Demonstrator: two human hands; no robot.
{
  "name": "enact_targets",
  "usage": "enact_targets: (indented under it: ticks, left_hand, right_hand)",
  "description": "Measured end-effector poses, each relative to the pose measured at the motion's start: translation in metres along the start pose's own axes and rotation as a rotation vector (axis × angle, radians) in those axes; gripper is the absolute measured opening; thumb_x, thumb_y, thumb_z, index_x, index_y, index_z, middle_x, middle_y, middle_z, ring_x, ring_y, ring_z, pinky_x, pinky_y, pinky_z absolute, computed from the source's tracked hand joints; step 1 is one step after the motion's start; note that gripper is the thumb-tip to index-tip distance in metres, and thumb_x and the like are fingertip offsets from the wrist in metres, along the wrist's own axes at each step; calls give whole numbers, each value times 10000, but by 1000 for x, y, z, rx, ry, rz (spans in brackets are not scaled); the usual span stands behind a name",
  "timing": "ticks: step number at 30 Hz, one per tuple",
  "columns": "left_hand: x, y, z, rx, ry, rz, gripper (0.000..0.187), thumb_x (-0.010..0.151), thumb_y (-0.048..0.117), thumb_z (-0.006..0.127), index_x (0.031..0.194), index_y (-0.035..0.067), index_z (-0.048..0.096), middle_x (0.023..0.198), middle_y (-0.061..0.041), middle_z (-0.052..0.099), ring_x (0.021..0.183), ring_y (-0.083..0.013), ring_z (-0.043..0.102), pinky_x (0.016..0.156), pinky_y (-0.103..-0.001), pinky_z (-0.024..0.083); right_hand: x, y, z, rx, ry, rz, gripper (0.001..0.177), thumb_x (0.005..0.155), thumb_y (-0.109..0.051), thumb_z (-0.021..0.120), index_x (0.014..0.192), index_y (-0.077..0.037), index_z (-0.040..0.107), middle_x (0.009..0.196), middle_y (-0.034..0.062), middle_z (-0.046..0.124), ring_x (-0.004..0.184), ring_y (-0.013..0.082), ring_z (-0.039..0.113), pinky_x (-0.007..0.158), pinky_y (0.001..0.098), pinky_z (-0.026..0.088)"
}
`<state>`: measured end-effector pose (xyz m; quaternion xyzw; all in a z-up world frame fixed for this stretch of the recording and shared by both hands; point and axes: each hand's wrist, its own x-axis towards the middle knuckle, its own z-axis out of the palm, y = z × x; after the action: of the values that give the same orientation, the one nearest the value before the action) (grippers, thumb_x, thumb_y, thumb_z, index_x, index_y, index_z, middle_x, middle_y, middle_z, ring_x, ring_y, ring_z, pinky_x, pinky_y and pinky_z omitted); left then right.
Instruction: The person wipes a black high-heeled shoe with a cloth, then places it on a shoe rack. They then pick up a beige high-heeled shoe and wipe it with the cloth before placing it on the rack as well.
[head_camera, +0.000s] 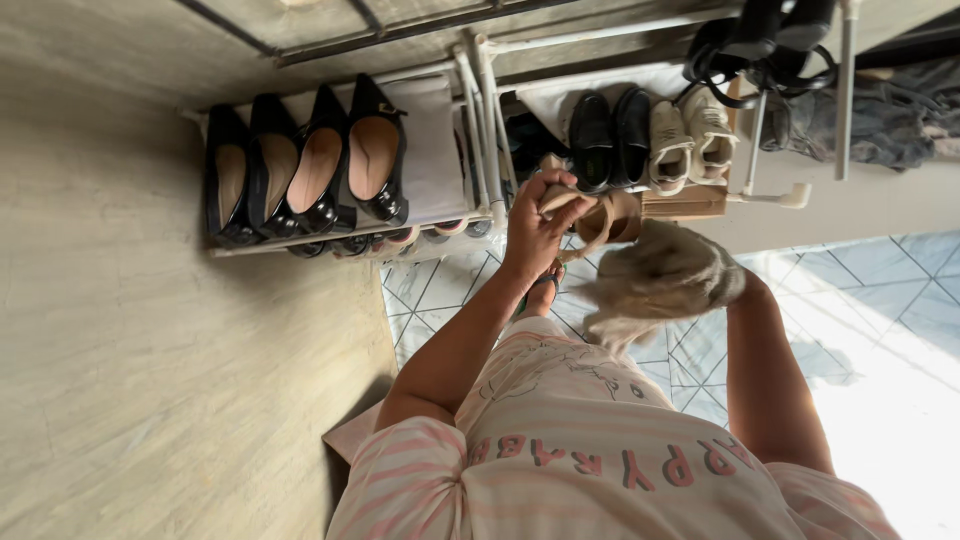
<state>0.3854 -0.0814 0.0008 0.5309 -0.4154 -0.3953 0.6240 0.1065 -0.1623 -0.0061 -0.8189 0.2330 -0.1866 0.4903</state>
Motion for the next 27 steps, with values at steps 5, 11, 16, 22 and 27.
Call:
enact_targets:
  ticks: [5,11,16,22,27]
  left_hand:
    - [17,-26,-31,-503,306,-222,348,873,220,778,1158,124,604,1092,-80,662,956,-192,712,771,-337,623]
    - [-5,-70,-100,-1161,304,-134,508,906,214,824,1278,-29,579,1260,-158,612,1166,-275,624,1007,-389,565]
    - [-26,-129,-133,-1400,624,-260,620,851,189,818,1385,36,544,1397,-137,594,1320,-318,564,1110,-437,537]
    - [-19,-190,-146,-1480,836,-242,450,983,152,628,1415,69,534,1420,-173,567,1322,-375,541,1095,-513,519]
    - [15,-195,-149,-1621,826,-163,415,1047,167,517,1446,54,512,1464,-190,525,1360,-372,511,1141,-503,492]
  right_hand:
    - [32,-4,19,56,-473,363,583,867,-370,624,1356,-59,564,1247,130,670,1069,216,696,877,360,573]
    - [35,-11,8,711,72,30,599,842,-305,671,1375,-54,563,1269,132,665,1093,222,683,912,370,563]
    - [38,16,23,936,119,204,623,821,-250,711,1391,-50,561,1287,133,661,1113,226,672,942,379,555]
    - [41,31,47,1045,54,452,661,796,-185,759,1410,-45,560,1310,135,656,1138,232,660,978,390,546]
    - [46,21,69,1001,-102,611,700,775,-131,798,1426,-41,558,1328,137,652,1158,236,649,1008,399,538]
